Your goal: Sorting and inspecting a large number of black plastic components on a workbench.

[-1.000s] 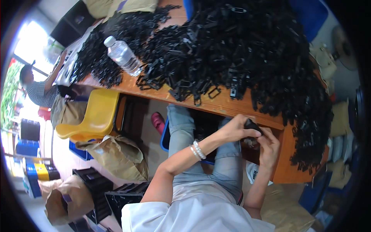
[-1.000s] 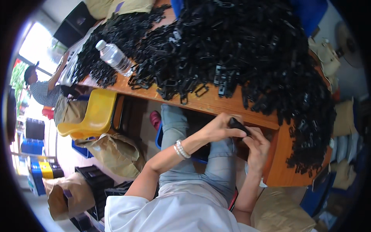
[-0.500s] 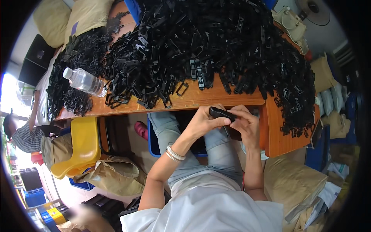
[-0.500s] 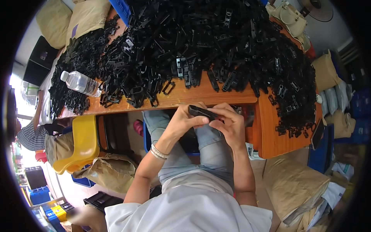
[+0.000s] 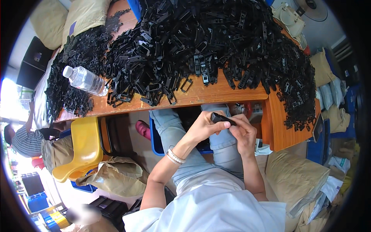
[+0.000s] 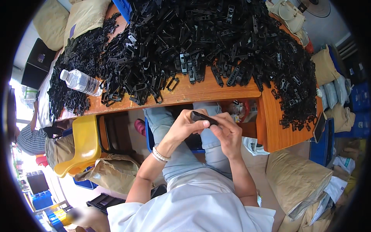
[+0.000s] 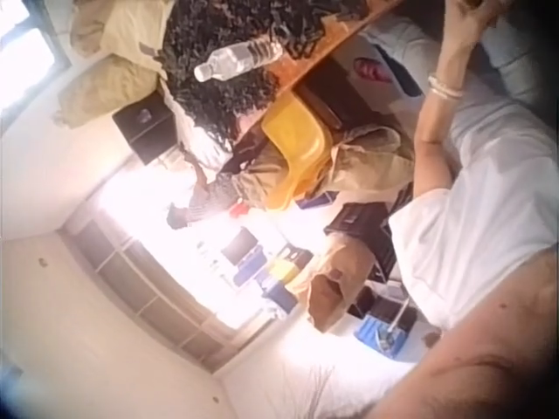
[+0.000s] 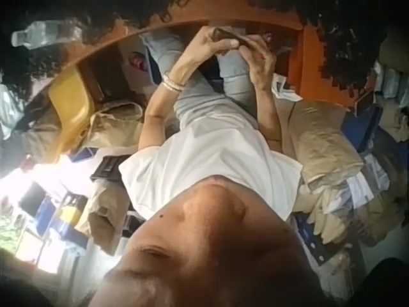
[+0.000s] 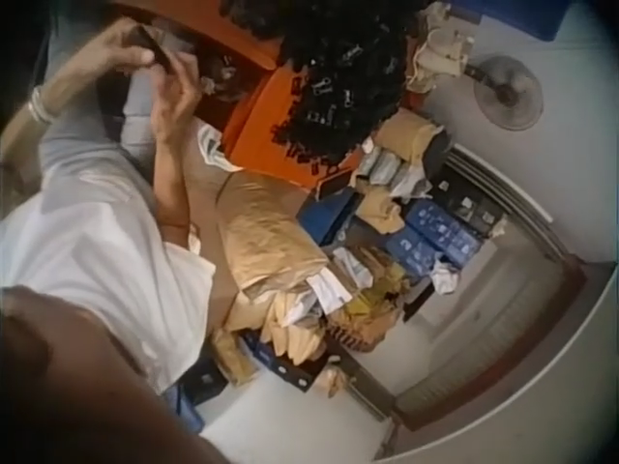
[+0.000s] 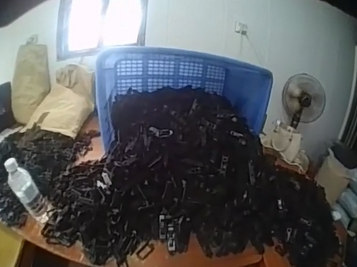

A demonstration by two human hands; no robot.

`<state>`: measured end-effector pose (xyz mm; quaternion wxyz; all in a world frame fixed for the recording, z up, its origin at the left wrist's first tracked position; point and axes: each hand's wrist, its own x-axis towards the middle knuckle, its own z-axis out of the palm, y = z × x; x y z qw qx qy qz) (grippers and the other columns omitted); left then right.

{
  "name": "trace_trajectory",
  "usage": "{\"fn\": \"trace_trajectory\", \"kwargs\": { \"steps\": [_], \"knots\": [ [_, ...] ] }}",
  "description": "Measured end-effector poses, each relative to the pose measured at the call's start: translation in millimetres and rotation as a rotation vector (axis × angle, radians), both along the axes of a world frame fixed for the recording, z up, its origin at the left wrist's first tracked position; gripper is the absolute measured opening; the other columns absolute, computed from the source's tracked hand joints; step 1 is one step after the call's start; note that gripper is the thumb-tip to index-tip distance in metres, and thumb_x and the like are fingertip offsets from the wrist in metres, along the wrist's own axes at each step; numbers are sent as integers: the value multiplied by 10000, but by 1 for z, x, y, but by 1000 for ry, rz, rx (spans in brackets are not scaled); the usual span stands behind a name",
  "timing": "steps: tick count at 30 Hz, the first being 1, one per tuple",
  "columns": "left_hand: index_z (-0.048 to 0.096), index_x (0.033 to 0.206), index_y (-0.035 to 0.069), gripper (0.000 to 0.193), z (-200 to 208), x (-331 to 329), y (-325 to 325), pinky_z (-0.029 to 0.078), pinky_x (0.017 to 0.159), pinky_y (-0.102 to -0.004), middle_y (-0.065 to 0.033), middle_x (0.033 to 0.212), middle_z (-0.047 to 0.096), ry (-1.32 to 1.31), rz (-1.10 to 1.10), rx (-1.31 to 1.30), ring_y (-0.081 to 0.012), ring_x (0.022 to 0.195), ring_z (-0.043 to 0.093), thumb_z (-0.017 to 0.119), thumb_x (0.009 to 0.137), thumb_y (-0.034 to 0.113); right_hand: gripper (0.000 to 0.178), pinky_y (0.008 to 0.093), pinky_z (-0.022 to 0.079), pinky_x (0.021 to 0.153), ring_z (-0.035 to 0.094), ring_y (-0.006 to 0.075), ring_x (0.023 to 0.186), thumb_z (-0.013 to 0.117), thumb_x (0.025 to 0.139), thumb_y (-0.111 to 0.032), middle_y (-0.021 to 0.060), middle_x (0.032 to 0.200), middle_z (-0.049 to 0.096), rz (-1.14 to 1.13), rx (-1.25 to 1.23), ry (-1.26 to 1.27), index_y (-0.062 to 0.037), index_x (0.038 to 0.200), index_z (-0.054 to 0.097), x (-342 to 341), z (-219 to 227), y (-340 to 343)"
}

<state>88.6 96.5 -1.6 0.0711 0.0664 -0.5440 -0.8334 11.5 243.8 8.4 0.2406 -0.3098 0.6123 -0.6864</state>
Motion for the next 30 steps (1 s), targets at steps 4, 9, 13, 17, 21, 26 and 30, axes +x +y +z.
{"fn": "trace_trajectory", "kwargs": {
  "steps": [4, 9, 13, 17, 21, 26, 30],
  "knots": [
    [583, 807, -15, 204, 3, -2, -20, 375, 497, -225, -43, 645, 523, 26, 184, -431, -100, 541, 484, 605, 846, 184, 243, 211, 402, 665, 511, 101, 713, 577, 855, -112, 80, 865, 596, -120, 58, -170, 47, 1038, 589, -3, -9, 4],
    [597, 868, -34, 148, -10, -19, -64, 445, 569, -343, -134, 810, 542, -171, 786, -1296, -293, 632, 565, 626, 793, 90, 244, 221, 427, 620, 577, 127, 705, 549, 864, -88, 106, 881, 634, -117, 72, -193, 43, 1068, 576, -7, -10, -3],
    [611, 857, -21, 153, -14, -27, -70, 448, 567, -363, -129, 805, 539, -244, 742, -1430, -299, 642, 576, 631, 795, 118, 245, 222, 429, 608, 615, 144, 764, 554, 860, -83, 106, 879, 639, -54, 94, -223, 45, 1067, 576, -12, -12, -15],
    [568, 790, -7, 143, -13, -40, -68, 449, 533, -382, -137, 804, 509, -212, 722, -1366, -314, 633, 573, 602, 814, 129, 242, 225, 436, 615, 605, 132, 733, 557, 859, -83, 110, 865, 643, -25, 125, -254, 45, 1063, 579, -13, -15, -30],
    [581, 794, 11, 127, -17, -59, -66, 442, 498, -376, -123, 777, 503, -107, 762, -1344, -301, 583, 564, 600, 818, 134, 240, 227, 438, 635, 581, 121, 701, 558, 860, -90, 116, 831, 646, 41, 139, -273, 44, 1058, 581, -10, -15, -39],
    [575, 951, 18, 205, -14, -74, -74, 450, 495, -365, -121, 820, 487, -98, 801, -1475, -292, 626, 567, 588, 746, 32, 243, 222, 437, 665, 546, 104, 668, 568, 858, -110, 123, 805, 648, 29, 149, -306, 38, 1050, 586, -15, -20, -35],
    [560, 986, 16, 317, -5, -78, -80, 449, 499, -364, -123, 862, 474, -80, 724, -1530, -284, 666, 564, 591, 674, -23, 255, 229, 439, 643, 587, 133, 699, 567, 856, -97, 122, 842, 645, -31, 128, -319, 50, 1063, 577, -28, -26, -31]
  ]
}}
